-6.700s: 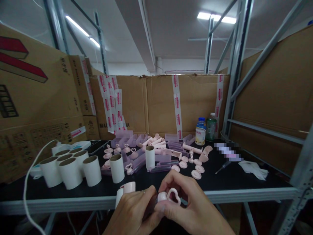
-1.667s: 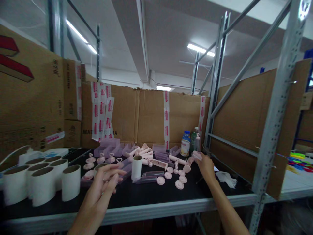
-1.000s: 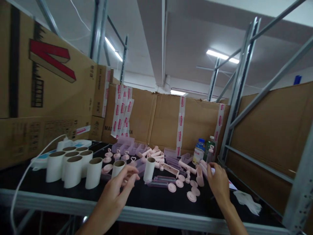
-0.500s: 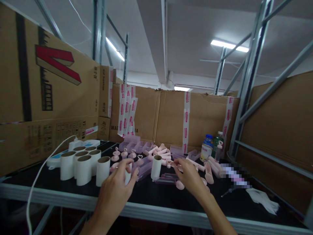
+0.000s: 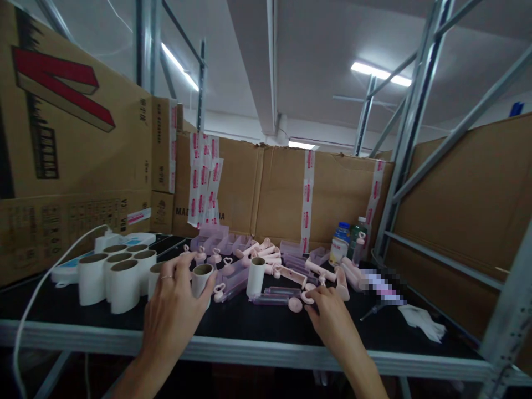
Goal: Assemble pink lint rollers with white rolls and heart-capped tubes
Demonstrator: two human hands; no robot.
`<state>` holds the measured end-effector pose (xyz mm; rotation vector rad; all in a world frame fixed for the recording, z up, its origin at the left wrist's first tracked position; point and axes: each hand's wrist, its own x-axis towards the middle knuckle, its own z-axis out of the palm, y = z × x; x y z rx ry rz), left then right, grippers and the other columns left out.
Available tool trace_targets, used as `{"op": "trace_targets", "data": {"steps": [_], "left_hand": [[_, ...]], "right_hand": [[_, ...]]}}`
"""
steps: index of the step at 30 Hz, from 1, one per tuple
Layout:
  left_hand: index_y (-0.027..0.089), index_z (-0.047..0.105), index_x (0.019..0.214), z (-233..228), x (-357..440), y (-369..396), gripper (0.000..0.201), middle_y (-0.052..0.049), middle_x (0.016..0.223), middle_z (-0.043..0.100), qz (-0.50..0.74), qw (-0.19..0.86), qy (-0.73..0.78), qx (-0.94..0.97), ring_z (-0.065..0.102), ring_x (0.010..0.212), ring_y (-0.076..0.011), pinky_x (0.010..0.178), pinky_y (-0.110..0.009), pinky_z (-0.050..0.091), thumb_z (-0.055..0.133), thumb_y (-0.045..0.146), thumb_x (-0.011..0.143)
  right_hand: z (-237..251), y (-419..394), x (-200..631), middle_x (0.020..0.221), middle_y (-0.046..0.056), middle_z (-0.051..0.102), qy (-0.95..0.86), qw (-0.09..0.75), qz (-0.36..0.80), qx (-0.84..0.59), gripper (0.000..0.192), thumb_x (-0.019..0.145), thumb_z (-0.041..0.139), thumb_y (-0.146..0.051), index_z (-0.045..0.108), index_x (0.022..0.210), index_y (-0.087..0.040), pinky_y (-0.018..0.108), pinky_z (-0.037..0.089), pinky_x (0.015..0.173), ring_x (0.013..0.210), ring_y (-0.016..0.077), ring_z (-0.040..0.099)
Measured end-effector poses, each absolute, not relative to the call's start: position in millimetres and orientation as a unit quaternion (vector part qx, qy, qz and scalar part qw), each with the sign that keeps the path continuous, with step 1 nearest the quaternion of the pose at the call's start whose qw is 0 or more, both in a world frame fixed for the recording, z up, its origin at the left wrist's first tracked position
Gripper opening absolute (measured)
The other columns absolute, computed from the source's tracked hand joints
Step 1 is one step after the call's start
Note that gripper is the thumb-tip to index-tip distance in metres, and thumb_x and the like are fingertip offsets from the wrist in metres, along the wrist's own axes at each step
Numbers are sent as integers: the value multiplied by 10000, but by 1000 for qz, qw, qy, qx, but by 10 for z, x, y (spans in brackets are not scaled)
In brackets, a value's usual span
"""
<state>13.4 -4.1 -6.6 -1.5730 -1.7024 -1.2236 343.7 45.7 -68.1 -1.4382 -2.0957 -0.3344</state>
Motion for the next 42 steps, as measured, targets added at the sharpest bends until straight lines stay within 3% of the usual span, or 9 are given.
{"op": "trace_targets", "data": {"steps": [3, 13, 17, 21, 24, 28, 35, 39, 42], "left_hand": [[174, 565, 1270, -144, 321, -65, 313, -152, 1232, 671, -480, 275, -539, -634, 643, 1183, -335, 992, -467, 534, 540, 315, 992], [81, 611, 1253, -111, 852, 446, 472, -241, 1210, 667, -346, 131, -651, -663, 722, 1031, -364, 752, -417, 575, 508, 463, 995], [106, 649, 1168, -126, 878, 591, 427, -205, 1145, 688, -353, 115, -646, -667, 734, 974, -339, 757, -399, 562, 528, 469, 979], [133, 685, 1070, -142, 909, 709, 340, -182, 1137, 702, -376, 94, -625, -678, 739, 946, -314, 774, -381, 550, 588, 435, 947], [152, 687, 1080, -120, 918, 762, 326, -160, 1119, 703, -419, 83, -598, -679, 737, 933, -302, 762, -369, 549, 630, 430, 920], [170, 625, 1115, -57, 880, 650, 313, -122, 1117, 680, -500, 92, -548, -664, 698, 1043, -272, 893, -376, 544, 579, 435, 955], [224, 528, 1217, -221, 813, 151, 315, -75, 1097, 709, -563, 91, -370, -734, 706, 1004, -243, 911, -369, 554, 640, 298, 932], [238, 515, 1258, -357, 787, 17, 342, -77, 1107, 723, -501, 140, -309, -796, 719, 1004, -244, 919, -370, 566, 636, 244, 938], [233, 496, 1318, -387, 762, -12, 396, -93, 1141, 732, -474, 162, -294, -814, 724, 1040, -258, 932, -382, 573, 631, 240, 945]], "right_hand": [[-749, 348, 3487, 1071, 133, 753, -765, 277, -146, -563, 236, 865, 649, -219, 772, 1066, -216, 443, 521, 927, 1043, 332, 688], [-749, 28, 3497, 887, 110, 766, -726, 297, -109, -611, 161, 883, 680, -239, 743, 735, -242, 352, 513, 754, 859, 291, 714], [-740, -197, 3261, 1010, 98, 786, -750, 265, -70, -602, 65, 904, 710, -258, 768, 897, -230, 382, 520, 812, 905, 306, 737], [-818, -333, 3067, 1296, 101, 727, -789, 265, -60, -552, 348, 838, 813, -232, 727, 1175, -237, 434, 518, 925, 1106, 347, 707], [-893, -331, 3019, 1267, 77, 741, -811, 272, -78, -512, 358, 838, 774, -108, 715, 1164, -243, 431, 517, 924, 1090, 332, 713], [-887, -345, 3002, 1035, 37, 783, -806, 380, -9, -454, 147, 1003, 591, -198, 717, 1052, -255, 350, 529, 852, 922, 246, 732], [-375, -426, 2851, 1031, 66, 707, -619, 652, 203, -388, 245, 1017, 588, -409, 750, 1100, -246, 262, 559, 720, 888, 201, 666], [-114, -348, 2691, 923, 52, 661, -595, 683, 251, -341, 284, 986, 622, -453, 783, 1048, -227, 257, 543, 620, 713, 157, 606], [-96, -290, 2564, 942, 58, 642, -613, 659, 284, -330, 321, 975, 623, -484, 805, 1062, -235, 257, 529, 615, 746, 162, 609]]}}
